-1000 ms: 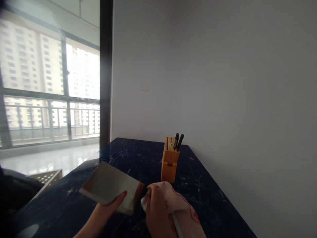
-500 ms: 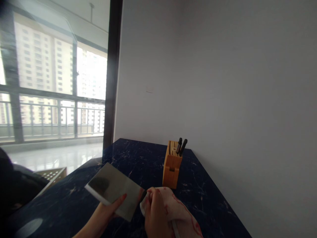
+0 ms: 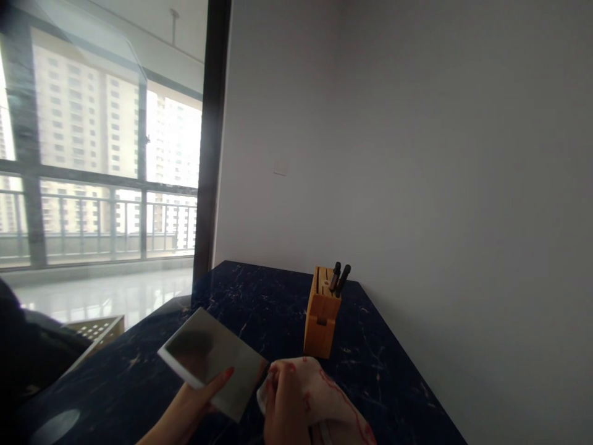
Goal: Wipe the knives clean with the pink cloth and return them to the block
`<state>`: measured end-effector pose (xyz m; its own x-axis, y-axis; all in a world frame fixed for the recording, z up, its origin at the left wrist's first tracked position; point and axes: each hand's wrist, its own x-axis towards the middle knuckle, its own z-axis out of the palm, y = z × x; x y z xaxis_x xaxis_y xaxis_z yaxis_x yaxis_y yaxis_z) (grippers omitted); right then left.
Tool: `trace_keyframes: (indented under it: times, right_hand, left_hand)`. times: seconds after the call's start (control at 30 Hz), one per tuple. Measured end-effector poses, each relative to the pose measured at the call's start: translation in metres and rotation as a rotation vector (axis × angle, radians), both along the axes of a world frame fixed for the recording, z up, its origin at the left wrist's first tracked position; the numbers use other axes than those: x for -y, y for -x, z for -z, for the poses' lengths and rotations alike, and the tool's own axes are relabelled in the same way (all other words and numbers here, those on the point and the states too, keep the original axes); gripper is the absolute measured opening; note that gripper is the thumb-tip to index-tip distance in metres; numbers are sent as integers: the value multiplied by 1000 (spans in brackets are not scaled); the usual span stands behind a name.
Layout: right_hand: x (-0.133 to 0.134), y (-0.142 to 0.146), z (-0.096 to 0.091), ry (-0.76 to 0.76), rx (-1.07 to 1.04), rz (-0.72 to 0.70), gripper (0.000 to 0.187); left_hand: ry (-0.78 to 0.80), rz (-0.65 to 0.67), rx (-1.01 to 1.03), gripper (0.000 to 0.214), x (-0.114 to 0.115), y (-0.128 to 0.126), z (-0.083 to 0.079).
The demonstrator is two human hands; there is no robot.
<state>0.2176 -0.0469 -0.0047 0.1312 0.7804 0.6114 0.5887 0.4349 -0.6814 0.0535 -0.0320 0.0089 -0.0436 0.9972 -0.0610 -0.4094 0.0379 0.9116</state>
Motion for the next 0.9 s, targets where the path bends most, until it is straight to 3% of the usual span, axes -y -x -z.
trace_keyframes:
  times: [0.1, 0.43, 0.6, 0.9]
  right_hand:
    - [0, -1, -1, 2, -4, 20, 15]
    - [-7, -2, 0, -67, 69, 61, 19]
    - [-13, -9, 2, -74, 178, 59, 18]
    - [-9, -24, -3, 5, 181, 58, 18]
  left_hand:
    - [2, -61, -11, 57, -2, -3, 2]
    - [-10, -86, -107, 59, -5, -10, 13]
    - [9, -70, -25, 53, 1, -16, 10]
    - [42, -71, 26, 55, 1, -16, 14]
